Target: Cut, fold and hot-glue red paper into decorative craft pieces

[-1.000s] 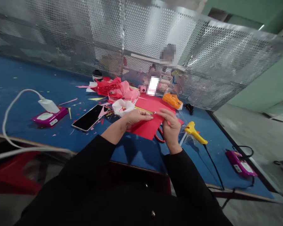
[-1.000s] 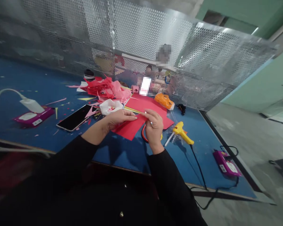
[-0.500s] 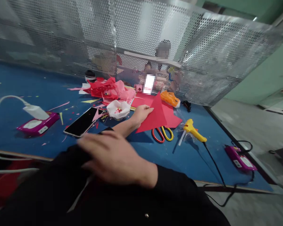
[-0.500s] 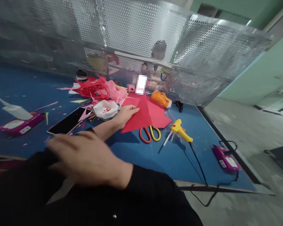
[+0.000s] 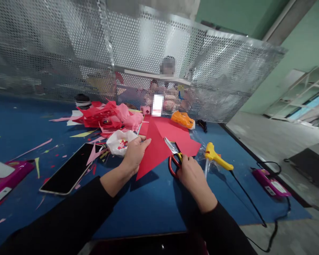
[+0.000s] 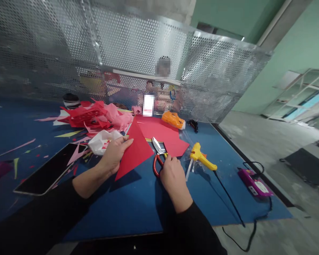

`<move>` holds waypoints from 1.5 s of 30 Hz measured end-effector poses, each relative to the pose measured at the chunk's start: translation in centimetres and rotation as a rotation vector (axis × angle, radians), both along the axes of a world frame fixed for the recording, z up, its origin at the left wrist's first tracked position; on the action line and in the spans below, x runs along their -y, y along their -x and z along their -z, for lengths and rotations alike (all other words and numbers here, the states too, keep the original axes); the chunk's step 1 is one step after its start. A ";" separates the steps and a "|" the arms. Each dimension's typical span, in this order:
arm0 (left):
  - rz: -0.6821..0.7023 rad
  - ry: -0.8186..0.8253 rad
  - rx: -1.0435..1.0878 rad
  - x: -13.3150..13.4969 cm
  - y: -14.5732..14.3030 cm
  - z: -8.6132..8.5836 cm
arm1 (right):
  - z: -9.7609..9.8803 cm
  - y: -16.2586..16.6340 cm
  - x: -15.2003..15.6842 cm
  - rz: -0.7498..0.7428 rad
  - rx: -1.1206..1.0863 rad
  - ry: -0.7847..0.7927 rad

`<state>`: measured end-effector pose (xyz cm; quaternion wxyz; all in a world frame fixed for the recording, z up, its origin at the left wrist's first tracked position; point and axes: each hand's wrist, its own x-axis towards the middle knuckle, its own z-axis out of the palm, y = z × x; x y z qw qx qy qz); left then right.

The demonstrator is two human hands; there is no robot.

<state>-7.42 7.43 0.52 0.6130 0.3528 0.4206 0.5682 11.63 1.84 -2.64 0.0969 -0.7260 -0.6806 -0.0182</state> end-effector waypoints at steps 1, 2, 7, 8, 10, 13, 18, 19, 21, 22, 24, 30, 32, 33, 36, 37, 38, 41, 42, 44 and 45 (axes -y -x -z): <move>0.016 0.010 0.016 0.2 -0.1 0.0 | 0.0 -0.2 -0.3 0.004 -0.017 0.005; 0.026 0.018 0.031 0.4 -0.2 0.0 | -0.1 -0.4 -0.5 0.011 -0.039 0.008; 0.019 0.053 0.085 0.9 -0.4 -0.2 | 0.2 -1.8 -0.6 0.102 -0.238 -0.015; 0.015 0.058 0.093 0.9 -0.4 -0.2 | 0.3 -1.9 -0.5 0.113 -0.290 -0.024; 0.002 0.064 0.105 0.8 -0.4 -0.2 | 0.5 -1.9 -0.1 0.121 -0.402 -0.048; -0.030 0.066 0.117 0.6 -0.3 -0.2 | 0.5 -1.5 0.1 0.117 -0.580 -0.110; -0.070 0.049 0.130 0.6 -0.4 -0.2 | -1.2 -0.6 -0.4 -0.023 -1.130 -0.210; -0.076 0.042 0.132 0.6 -0.4 -0.3 | -1.7 -0.3 -0.5 -0.055 -1.305 -0.216; -0.092 0.027 0.139 0.6 -0.5 -0.3 | -2.8 0.2 -1.0 -0.073 -1.565 -0.208; -0.100 0.019 0.142 0.6 -0.5 -0.4 | -3.3 0.6 -1.3 -0.057 -1.613 -0.192; -0.112 0.005 0.150 0.6 -0.5 -0.5 | -3.9 1.4 -1.9 -0.036 -1.652 -0.156; -0.070 0.021 0.157 1.0 -0.6 -0.7 | -3.0 2.8 -2.7 -0.029 -1.668 -0.098; -0.031 0.048 0.152 1.2 -0.8 -0.7 | -2.7 2.6 -2.6 -0.021 -1.671 -0.112; -0.009 0.064 0.149 1.3 -0.9 -0.7 | -2.6 2.5 -2.5 -0.018 -1.673 -0.122; 0.070 0.122 0.120 1.5 -1.1 -0.5 | -2.6 1.9 -2.1 -0.010 -1.680 -0.150; 0.098 0.145 0.099 1.6 -1.1 -0.4 | -2.7 1.8 -2.0 -0.007 -1.683 -0.156; 0.124 0.167 0.075 1.7 -1.2 -0.3 | -2.7 1.8 -1.9 -0.004 -1.686 -0.159; 0.173 0.222 0.013 2.0 -1.3 0.1 | -2.8 1.8 -1.8 -0.001 -1.692 -0.145; 0.178 0.233 0.003 2.1 -1.3 0.2 | -2.8 1.9 -1.8 0.000 -1.689 -0.137; 0.180 0.246 -0.003 2.2 -1.2 0.2 | -2.8 1.9 -1.8 0.003 -1.676 -0.126; 0.180 0.251 -0.002 2.1 -1.1 0.2 | -2.8 1.9 -1.8 0.002 -1.668 -0.125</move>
